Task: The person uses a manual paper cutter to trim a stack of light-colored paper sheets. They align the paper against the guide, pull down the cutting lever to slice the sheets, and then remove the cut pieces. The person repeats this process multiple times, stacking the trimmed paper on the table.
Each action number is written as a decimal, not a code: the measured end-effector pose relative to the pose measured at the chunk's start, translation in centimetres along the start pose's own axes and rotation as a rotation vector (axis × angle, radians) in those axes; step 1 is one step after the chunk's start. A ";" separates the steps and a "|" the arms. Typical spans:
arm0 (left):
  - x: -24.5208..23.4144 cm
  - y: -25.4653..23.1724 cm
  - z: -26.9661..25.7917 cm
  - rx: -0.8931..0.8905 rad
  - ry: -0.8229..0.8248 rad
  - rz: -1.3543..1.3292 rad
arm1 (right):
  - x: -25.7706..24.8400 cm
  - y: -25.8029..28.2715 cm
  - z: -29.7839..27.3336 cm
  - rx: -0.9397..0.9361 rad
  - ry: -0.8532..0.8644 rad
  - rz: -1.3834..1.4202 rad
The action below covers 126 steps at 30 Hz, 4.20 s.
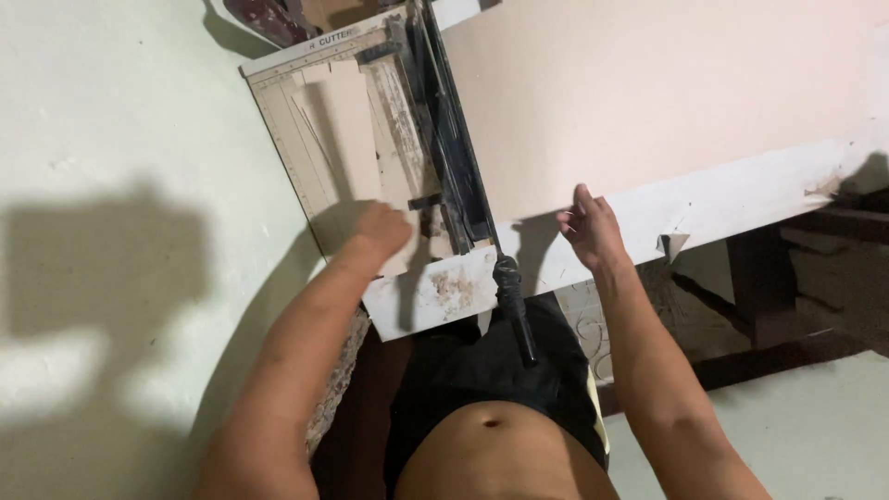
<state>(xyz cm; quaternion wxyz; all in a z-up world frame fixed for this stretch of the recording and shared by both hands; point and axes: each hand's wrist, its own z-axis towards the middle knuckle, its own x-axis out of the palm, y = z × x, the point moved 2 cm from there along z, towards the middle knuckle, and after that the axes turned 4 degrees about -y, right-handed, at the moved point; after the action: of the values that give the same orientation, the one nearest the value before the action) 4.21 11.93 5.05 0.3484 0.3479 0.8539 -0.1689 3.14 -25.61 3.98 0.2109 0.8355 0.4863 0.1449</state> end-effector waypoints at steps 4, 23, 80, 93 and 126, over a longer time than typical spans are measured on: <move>-4.0 2.1 -3.7 -0.156 -0.046 -0.258 | -1.7 -2.6 -0.7 -0.058 0.009 0.057; -11.8 -2.0 6.3 -0.620 -0.137 -0.623 | 13.3 7.8 -21.6 -0.269 0.167 -1.223; -7.6 -1.9 9.8 -0.631 -0.170 -0.719 | 6.7 -8.0 -13.8 -0.532 0.157 -1.671; -10.2 -2.3 7.6 -0.629 -0.106 -0.675 | 4.0 -11.8 -9.1 -0.579 0.157 -1.668; -12.0 -0.8 4.4 -0.544 -0.343 -0.797 | 0.8 -2.3 1.0 -0.210 -0.094 -0.068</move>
<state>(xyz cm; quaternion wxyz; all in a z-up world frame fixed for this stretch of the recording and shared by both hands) 11.91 3.29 10.56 0.4701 -0.1406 0.8637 -0.1152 2.23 -24.06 2.02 0.3245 0.7977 0.4861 0.1486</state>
